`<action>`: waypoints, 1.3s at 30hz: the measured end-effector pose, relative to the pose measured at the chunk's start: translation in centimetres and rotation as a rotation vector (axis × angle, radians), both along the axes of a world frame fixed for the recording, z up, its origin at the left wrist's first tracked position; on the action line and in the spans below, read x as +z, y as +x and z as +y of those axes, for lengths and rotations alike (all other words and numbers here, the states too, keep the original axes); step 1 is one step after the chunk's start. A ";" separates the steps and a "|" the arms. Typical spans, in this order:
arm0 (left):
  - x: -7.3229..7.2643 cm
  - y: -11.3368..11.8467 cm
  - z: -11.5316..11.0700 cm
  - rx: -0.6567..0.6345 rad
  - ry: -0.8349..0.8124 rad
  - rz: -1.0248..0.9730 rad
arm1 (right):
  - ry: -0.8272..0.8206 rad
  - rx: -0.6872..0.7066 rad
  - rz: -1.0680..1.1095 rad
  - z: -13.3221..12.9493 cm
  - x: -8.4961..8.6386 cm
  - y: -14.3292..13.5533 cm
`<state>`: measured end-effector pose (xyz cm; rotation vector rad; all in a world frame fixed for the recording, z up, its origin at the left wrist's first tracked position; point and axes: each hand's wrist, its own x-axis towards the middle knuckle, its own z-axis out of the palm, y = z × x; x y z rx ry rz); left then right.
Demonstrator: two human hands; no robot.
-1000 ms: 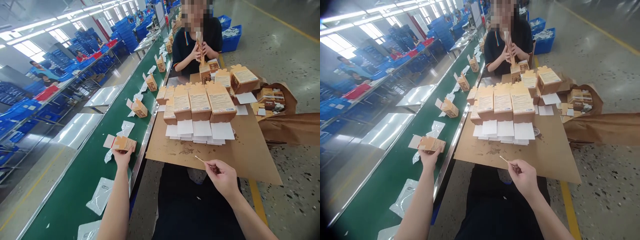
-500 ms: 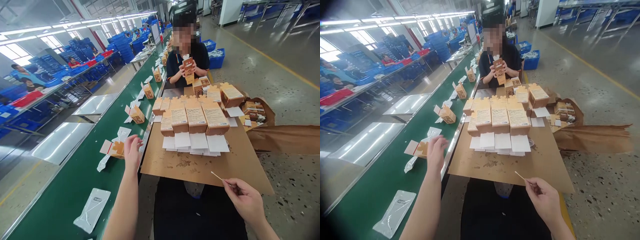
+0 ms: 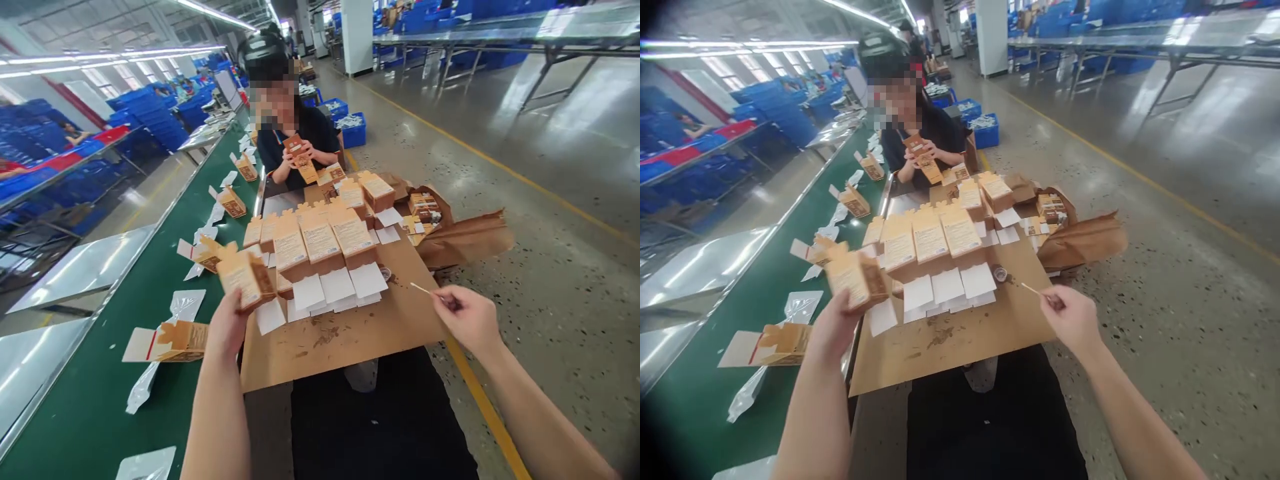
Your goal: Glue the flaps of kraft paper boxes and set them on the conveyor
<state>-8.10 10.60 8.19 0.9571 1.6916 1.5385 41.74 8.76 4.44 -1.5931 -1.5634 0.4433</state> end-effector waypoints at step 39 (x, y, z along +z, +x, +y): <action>-5.9 5.7 -11.5 0.084 -0.171 0.041 | -0.131 0.792 0.042 -4.1 -6.5 -22.9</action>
